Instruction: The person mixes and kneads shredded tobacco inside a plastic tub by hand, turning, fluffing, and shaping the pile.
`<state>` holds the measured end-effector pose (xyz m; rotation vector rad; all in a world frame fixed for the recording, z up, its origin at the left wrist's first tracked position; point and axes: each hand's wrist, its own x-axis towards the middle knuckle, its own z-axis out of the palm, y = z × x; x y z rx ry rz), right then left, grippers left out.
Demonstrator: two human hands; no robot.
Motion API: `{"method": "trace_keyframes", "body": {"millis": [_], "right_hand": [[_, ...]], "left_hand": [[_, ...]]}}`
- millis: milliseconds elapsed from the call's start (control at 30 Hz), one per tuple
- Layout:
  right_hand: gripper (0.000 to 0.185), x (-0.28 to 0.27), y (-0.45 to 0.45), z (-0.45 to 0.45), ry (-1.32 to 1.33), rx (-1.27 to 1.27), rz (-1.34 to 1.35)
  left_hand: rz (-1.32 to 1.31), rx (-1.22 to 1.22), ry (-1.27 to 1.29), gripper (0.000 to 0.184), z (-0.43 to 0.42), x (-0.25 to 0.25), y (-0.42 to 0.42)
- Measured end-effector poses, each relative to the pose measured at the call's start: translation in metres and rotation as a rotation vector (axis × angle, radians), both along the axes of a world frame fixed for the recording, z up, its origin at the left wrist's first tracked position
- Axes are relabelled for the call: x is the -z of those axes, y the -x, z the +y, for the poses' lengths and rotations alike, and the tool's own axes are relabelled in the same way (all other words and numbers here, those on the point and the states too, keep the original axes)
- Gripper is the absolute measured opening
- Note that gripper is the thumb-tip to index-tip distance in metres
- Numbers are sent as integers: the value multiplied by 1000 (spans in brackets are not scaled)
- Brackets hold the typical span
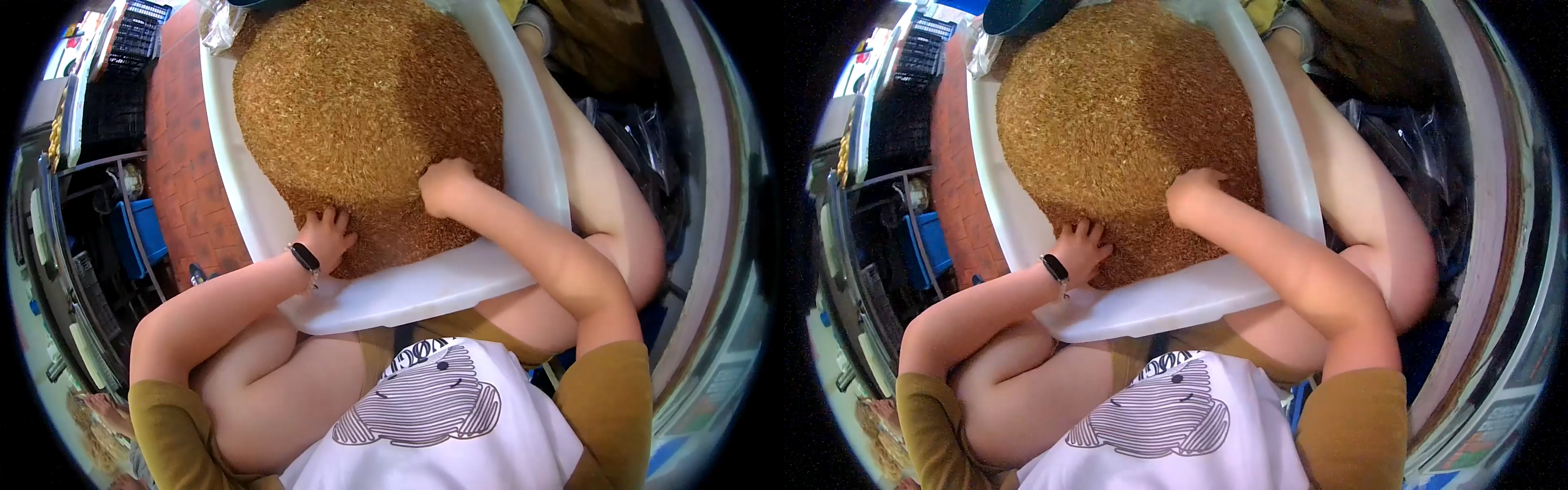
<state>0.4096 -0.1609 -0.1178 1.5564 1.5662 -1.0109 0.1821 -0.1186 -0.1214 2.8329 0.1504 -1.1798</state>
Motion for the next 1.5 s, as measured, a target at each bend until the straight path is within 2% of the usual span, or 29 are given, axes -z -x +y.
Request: {"method": "trace_keyframes", "body": {"millis": [100,200,233,333,400,433,467,533,600,667,767,933,1033,1133,1167,1233,1267,1300,1333,1367,1400,1500], "right_hand": [[31,16,-32,0,60,147,-1],[34,51,-42,4,334,-54,78],[36,54,-42,2,359,-105,142],[37,51,-32,-9,254,33,269],[43,20,-22,-9,435,551,328],[46,26,-15,-14,449,719,399],[49,31,-6,-18,459,886,470],[47,35,32,-29,262,1011,440],[45,35,45,-27,292,1154,617],[43,35,40,-26,581,1299,993],[43,20,43,-22,631,1353,1007],[44,16,48,-20,613,1441,936],[45,24,50,-20,604,1498,1020],[46,21,45,-12,519,1410,923],[46,1,44,-6,433,1374,837],[45,-51,41,9,266,1293,669],[44,-43,38,11,278,1278,729],[43,-30,33,15,290,1265,789],[43,-22,29,17,301,1253,848],[39,-53,22,28,259,1211,926],[38,-53,20,32,122,1211,1017],[31,-63,16,53,-79,1434,1191]], "left_hand": [[86,-171,36,42,5,-12,-9],[179,-446,183,44,12,-10,-14],[198,-557,225,44,14,-11,-16],[210,-861,307,44,17,-8,-17],[165,-1033,301,42,15,22,1],[158,-596,407,51,22,41,13],[188,-918,490,50,21,35,9],[237,-1574,638,51,12,18,-6],[206,-1748,640,52,3,28,-4],[216,-1933,832,54,4,22,-6],[214,-2026,954,55,5,9,-10],[95,-2014,914,59,0,48,3],[42,-2049,956,53,6,36,-7],[-18,-2117,1073,49,11,22,-14],[-41,-2142,1119,49,12,22,-13],[-96,-2072,968,48,16,36,-9],[-120,-2035,891,48,19,42,-8],[-206,-1862,836,47,30,13,-17],[-146,-1686,968,44,50,-4,-19],[-281,-1711,1003,42,60,-17,-24],[-421,-1729,1034,40,69,-28,-29],[-594,-1948,1174,45,98,-56,-45]]}}
